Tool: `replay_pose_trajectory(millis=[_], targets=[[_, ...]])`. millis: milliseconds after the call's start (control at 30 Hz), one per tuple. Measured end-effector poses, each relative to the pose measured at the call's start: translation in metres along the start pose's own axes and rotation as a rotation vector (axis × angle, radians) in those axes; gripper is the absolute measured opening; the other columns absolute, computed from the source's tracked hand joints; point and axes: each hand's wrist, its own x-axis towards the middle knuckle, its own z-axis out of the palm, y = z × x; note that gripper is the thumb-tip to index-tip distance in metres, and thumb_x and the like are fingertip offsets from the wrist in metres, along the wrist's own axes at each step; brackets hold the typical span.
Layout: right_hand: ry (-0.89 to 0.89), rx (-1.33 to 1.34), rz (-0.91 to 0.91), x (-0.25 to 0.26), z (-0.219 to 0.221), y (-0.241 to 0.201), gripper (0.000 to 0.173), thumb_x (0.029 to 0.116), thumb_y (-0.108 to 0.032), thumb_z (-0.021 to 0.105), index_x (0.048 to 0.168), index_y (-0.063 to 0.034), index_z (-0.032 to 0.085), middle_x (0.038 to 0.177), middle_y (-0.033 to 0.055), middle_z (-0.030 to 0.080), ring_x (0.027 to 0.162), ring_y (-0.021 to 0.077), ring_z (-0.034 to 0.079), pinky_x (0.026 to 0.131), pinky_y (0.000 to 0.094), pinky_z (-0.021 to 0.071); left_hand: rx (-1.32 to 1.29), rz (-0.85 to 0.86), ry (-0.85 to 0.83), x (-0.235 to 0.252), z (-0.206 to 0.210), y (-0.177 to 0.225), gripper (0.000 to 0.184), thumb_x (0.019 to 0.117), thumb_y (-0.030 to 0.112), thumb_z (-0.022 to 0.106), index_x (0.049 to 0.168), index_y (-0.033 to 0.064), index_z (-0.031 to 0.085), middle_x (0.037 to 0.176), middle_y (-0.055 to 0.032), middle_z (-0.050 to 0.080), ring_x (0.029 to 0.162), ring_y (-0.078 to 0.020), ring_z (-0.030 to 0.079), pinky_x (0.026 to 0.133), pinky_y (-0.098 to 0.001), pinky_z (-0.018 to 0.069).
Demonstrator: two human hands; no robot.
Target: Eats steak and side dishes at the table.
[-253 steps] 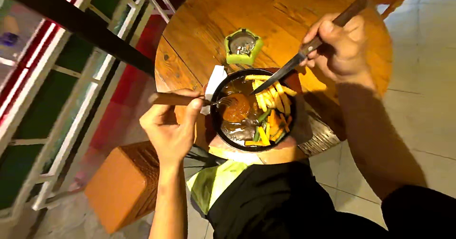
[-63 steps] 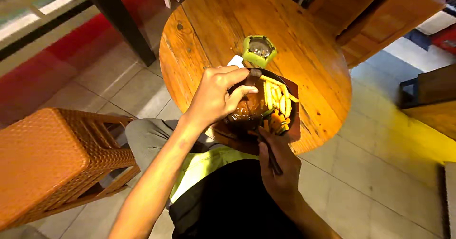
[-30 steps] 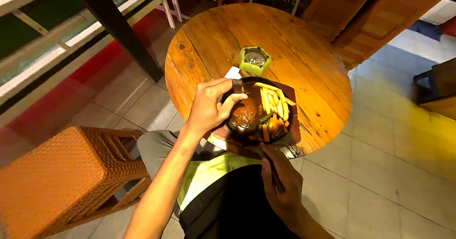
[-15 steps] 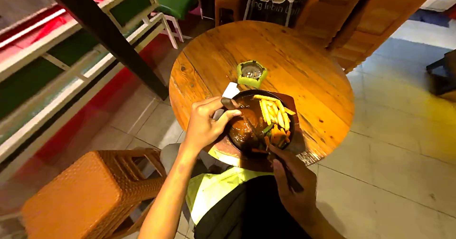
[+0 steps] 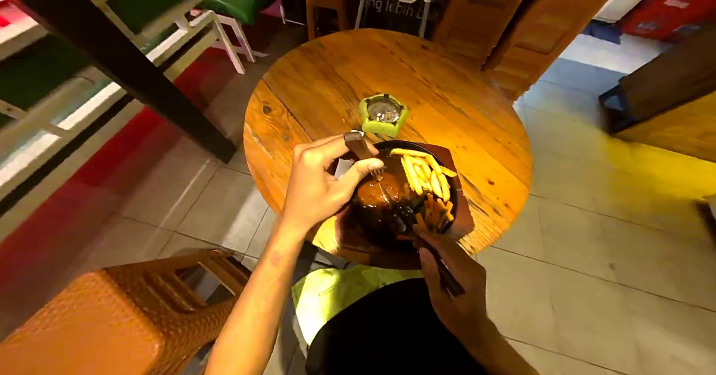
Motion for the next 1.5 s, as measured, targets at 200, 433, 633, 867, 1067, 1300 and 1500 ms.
replay_pose_trajectory(millis=[200, 433, 633, 867, 1067, 1300, 1500], targets=[[-0.001, -0.02, -0.02, -0.001, 0.004, -0.003, 0.032, 0.1041, -0.021, 0.055, 0.126, -0.002, 0.07, 0.108, 0.0067, 0.073, 0.093, 0.0072, 0.069, 0.083, 0.0233, 0.0598, -0.025, 0.03, -0.069, 0.015, 0.014, -0.011, 0.014, 0.093, 0.021, 0.074, 0.097, 0.0079, 0.075, 0.091, 0.0021, 0.073, 0.084, -0.0031, 0.069, 0.078, -0.0229, 0.0588], [0.023, -0.088, -0.019, -0.001, 0.007, -0.008, 0.029, 0.1017, -0.016, 0.057, 0.122, -0.0006, 0.071, 0.105, 0.0049, 0.073, 0.092, 0.0058, 0.069, 0.082, 0.0217, 0.0597, -0.056, 0.033, -0.151, 0.018, 0.015, -0.017, 0.012, 0.0947, 0.02, 0.072, 0.097, 0.0081, 0.074, 0.087, 0.0022, 0.071, 0.077, -0.0035, 0.066, 0.072, -0.0221, 0.0572], [0.031, -0.052, -0.025, 0.005, 0.007, -0.004, 0.029, 0.101, -0.015, 0.058, 0.121, 0.0009, 0.071, 0.108, 0.0057, 0.074, 0.094, 0.0049, 0.07, 0.085, 0.0202, 0.0591, -0.028, 0.039, -0.169, 0.02, 0.018, -0.015, 0.013, 0.0948, 0.022, 0.071, 0.094, 0.0089, 0.074, 0.084, 0.0025, 0.071, 0.073, -0.0032, 0.065, 0.068, -0.0219, 0.0559], [-0.003, 0.037, -0.029, 0.013, 0.015, 0.005, 0.032, 0.1035, -0.018, 0.056, 0.126, 0.0016, 0.069, 0.114, 0.0095, 0.073, 0.098, 0.01, 0.07, 0.086, 0.0258, 0.0604, 0.02, 0.032, -0.175, 0.023, 0.022, -0.012, 0.014, 0.0946, 0.024, 0.071, 0.092, 0.0094, 0.073, 0.081, 0.0028, 0.069, 0.072, -0.003, 0.064, 0.067, -0.0211, 0.0548], [-0.002, 0.011, -0.052, 0.01, 0.006, 0.005, 0.033, 0.104, -0.02, 0.055, 0.125, 0.0007, 0.07, 0.115, 0.0099, 0.073, 0.102, 0.0113, 0.07, 0.09, 0.0271, 0.0595, 0.025, 0.051, -0.189, 0.033, 0.02, -0.018, 0.017, 0.0948, 0.025, 0.071, 0.092, 0.0083, 0.073, 0.078, 0.003, 0.069, 0.07, -0.0017, 0.063, 0.066, -0.0205, 0.0538], [0.025, -0.022, -0.058, 0.01, 0.006, 0.004, 0.033, 0.1042, -0.023, 0.055, 0.124, -0.0023, 0.072, 0.113, 0.0067, 0.074, 0.102, 0.012, 0.069, 0.09, 0.0298, 0.0588, -0.009, 0.051, -0.116, 0.037, 0.009, -0.013, 0.017, 0.0937, 0.023, 0.072, 0.095, 0.0067, 0.074, 0.088, 0.001, 0.074, 0.083, -0.0039, 0.07, 0.079, -0.0237, 0.06], [0.003, -0.042, -0.027, 0.01, 0.011, 0.004, 0.034, 0.1041, -0.024, 0.054, 0.125, -0.005, 0.072, 0.11, 0.0041, 0.074, 0.096, 0.0105, 0.069, 0.084, 0.0312, 0.058, 0.045, 0.069, -0.151, 0.035, 0.014, -0.007, 0.016, 0.0937, 0.023, 0.072, 0.091, 0.0073, 0.073, 0.083, 0.0016, 0.072, 0.077, -0.0027, 0.068, 0.072, -0.0217, 0.0582]])
